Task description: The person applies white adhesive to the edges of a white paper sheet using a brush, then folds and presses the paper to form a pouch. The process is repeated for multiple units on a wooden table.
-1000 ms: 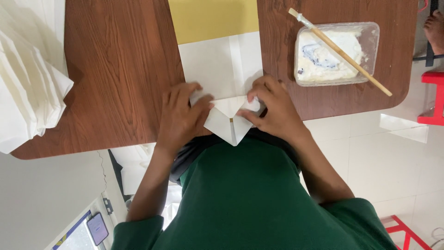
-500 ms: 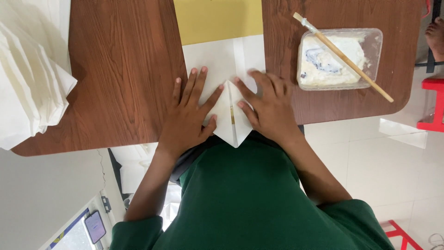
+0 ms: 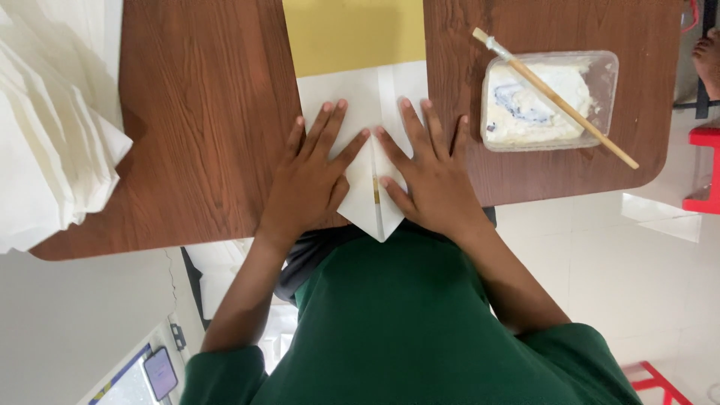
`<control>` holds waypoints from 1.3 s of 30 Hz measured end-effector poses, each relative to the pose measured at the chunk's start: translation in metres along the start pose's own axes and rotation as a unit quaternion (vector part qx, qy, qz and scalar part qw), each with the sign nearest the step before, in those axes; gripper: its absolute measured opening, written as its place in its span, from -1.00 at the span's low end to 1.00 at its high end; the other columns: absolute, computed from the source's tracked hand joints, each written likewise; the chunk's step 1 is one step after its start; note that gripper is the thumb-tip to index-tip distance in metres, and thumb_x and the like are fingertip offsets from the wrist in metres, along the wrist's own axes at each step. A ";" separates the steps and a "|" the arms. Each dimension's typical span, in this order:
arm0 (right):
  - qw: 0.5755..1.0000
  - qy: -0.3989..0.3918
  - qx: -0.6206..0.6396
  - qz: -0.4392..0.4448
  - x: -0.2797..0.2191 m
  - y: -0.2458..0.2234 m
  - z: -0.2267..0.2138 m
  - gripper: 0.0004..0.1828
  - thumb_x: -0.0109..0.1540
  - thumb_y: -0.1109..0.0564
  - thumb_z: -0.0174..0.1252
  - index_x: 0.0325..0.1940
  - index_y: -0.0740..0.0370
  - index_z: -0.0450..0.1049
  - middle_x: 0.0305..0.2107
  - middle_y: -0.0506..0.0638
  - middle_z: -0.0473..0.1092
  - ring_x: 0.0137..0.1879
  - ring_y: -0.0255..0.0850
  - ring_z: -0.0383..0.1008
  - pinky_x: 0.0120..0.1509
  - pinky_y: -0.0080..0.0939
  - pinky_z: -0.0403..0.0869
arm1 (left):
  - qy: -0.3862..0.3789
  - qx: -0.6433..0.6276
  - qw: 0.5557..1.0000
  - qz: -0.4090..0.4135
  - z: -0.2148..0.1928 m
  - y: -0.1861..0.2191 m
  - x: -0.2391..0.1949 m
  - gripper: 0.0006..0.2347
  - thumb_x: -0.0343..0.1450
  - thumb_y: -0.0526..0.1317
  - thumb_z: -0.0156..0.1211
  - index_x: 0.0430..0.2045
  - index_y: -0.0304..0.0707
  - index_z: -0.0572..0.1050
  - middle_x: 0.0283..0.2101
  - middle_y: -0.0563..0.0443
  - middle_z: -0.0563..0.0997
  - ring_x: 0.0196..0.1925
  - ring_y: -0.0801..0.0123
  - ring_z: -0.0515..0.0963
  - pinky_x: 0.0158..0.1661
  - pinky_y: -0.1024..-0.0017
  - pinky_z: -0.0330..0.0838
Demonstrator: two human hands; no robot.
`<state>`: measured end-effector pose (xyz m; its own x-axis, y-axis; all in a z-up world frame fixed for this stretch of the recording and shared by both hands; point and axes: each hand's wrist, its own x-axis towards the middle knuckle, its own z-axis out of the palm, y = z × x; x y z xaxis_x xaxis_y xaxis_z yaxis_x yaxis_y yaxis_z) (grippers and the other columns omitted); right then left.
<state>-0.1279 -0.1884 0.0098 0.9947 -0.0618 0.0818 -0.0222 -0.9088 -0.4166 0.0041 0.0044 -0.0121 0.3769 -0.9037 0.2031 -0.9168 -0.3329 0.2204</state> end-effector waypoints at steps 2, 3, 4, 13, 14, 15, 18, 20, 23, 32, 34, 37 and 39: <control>0.997 0.059 0.037 -0.039 -0.002 0.002 -0.010 -0.47 0.39 0.03 0.07 0.46 0.07 0.33 0.47 0.33 0.02 0.53 0.32 -0.02 0.43 0.52 -0.07 | -0.017 -0.022 1.000 -0.014 -0.005 0.003 0.001 -0.46 0.48 -0.26 0.00 0.47 0.11 0.23 0.55 -0.26 0.06 0.60 -0.01 0.00 0.46 -0.06 -0.38; 0.988 0.111 0.074 -0.079 -0.004 0.003 -0.014 -0.53 0.34 0.14 0.16 0.36 0.16 0.43 0.38 0.37 0.19 0.42 0.36 0.28 0.40 0.37 0.28 | -0.036 -0.047 0.998 -0.031 -0.007 0.004 0.001 -0.43 0.46 -0.26 0.03 0.46 0.11 0.21 0.56 -0.25 0.05 0.60 -0.04 -0.02 0.46 -0.11 -0.39; 0.988 0.115 0.074 -0.078 -0.005 0.017 -0.019 -0.53 0.34 0.14 0.16 0.36 0.16 0.43 0.38 0.37 0.19 0.42 0.36 0.28 0.40 0.37 0.28 | -0.036 -0.045 0.998 -0.028 -0.006 0.005 0.002 -0.43 0.46 -0.26 0.03 0.46 0.11 0.21 0.56 -0.25 0.05 0.60 -0.04 -0.02 0.46 -0.11 -0.39; 0.954 0.182 -0.218 0.093 -0.022 0.112 -0.088 -0.57 0.40 -0.03 0.30 0.29 0.19 0.52 0.05 0.05 0.47 0.12 0.08 0.44 -0.09 0.07 0.24 | 0.025 -0.009 0.997 -0.073 -0.019 0.044 0.042 -0.60 0.43 -0.36 0.04 0.21 -0.18 0.43 0.43 -0.26 0.26 0.49 -0.12 0.22 0.42 -0.21 0.01; 0.961 0.171 -0.200 0.082 -0.024 0.120 -0.088 -0.59 0.41 0.00 0.36 0.31 0.13 0.54 -0.01 -0.06 0.53 0.04 -0.01 0.46 0.00 0.02 0.20 | 0.050 -0.035 0.996 -0.065 -0.019 0.051 0.048 -0.67 0.50 -0.29 0.01 0.20 -0.20 0.43 0.41 -0.28 0.30 0.48 -0.13 0.24 0.43 -0.22 0.00; 0.967 0.161 -0.182 0.072 -0.027 0.129 -0.089 -0.60 0.42 0.04 0.41 0.33 0.08 0.56 -0.08 -0.16 0.58 -0.04 -0.09 0.49 0.08 -0.02 0.16 | 0.075 -0.061 0.994 -0.057 -0.019 0.057 0.054 -0.72 0.58 -0.23 -0.02 0.19 -0.22 0.43 0.38 -0.30 0.33 0.48 -0.14 0.25 0.44 -0.23 -0.02; 0.975 0.155 -0.142 0.069 -0.032 0.135 -0.093 -0.72 0.45 0.21 0.38 0.25 0.09 0.61 -0.19 -0.16 0.58 0.00 -0.16 0.56 0.06 -0.06 0.15 | 0.086 -0.072 0.994 0.003 -0.017 0.074 0.074 -0.73 0.57 -0.19 0.00 0.12 -0.23 0.51 0.34 -0.28 0.38 0.43 -0.12 0.33 0.41 -0.24 0.05; 0.976 0.163 -0.119 0.077 -0.040 0.140 -0.097 -0.77 0.51 0.20 0.25 0.27 0.15 0.57 -0.18 -0.10 0.56 0.02 -0.11 0.55 0.05 -0.04 0.18 | 0.073 -0.067 0.995 0.021 -0.015 0.081 0.086 -0.72 0.58 -0.16 0.01 0.15 -0.21 0.49 0.35 -0.27 0.38 0.42 -0.11 0.36 0.41 -0.20 0.03; 0.965 0.252 -0.016 0.072 -0.064 0.143 -0.110 -0.83 0.52 0.42 0.13 0.18 0.34 0.50 -0.19 0.07 0.52 0.00 0.00 0.53 0.10 0.00 0.30 | 0.046 -0.064 0.996 0.042 -0.012 0.089 0.105 -0.65 0.59 -0.05 0.01 0.24 -0.14 0.43 0.38 -0.24 0.35 0.44 -0.07 0.37 0.43 -0.14 0.02; 0.734 0.372 0.568 0.011 -0.139 0.183 -0.102 -0.48 0.25 0.42 -0.18 0.27 0.21 0.34 0.06 0.18 0.38 0.21 0.19 0.57 0.34 0.23 0.73 | -0.109 -0.126 0.985 0.035 0.005 0.098 0.153 -0.19 0.48 0.37 0.13 0.54 0.06 -0.05 0.62 -0.14 -0.10 0.67 -0.11 -0.02 0.54 -0.20 -0.03; 0.671 0.368 0.643 -0.025 -0.139 0.189 -0.089 -0.28 0.09 0.43 -0.28 0.30 0.22 0.41 0.06 0.21 0.47 0.22 0.17 0.58 0.33 0.26 0.72 | -0.114 -0.119 0.985 0.041 0.009 0.099 0.163 -0.11 0.44 0.44 0.14 0.55 0.04 -0.11 0.63 -0.14 -0.14 0.70 -0.09 -0.09 0.58 -0.17 -0.10; 0.684 0.367 0.629 -0.040 -0.134 0.183 -0.075 -0.58 0.29 0.48 0.05 0.19 0.22 0.39 0.06 0.10 0.46 0.13 -0.11 0.60 0.20 -0.03 0.77 | -0.125 -0.092 0.986 0.055 0.015 0.100 0.169 -0.07 0.40 0.47 0.18 0.54 0.03 -0.09 0.61 -0.19 -0.07 0.67 -0.13 -0.02 0.55 -0.20 -0.06; 0.678 0.348 0.647 -0.033 -0.129 0.177 -0.066 -0.45 0.26 0.42 -0.04 0.35 0.22 0.34 -0.04 -0.03 0.40 0.06 -0.22 0.48 0.17 -0.19 0.64 | -0.102 -0.092 0.987 0.082 0.018 0.096 0.172 -0.08 0.41 0.36 0.35 0.52 -0.06 -0.05 0.52 -0.24 0.15 0.49 -0.16 0.33 0.37 -0.13 0.27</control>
<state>-0.2667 -0.3688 -0.0148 0.6908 -0.6283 0.3579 0.5740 0.1755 -0.7998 -0.0213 -0.1881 0.0270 0.1747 -0.9829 0.0586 -0.9165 -0.1406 0.3744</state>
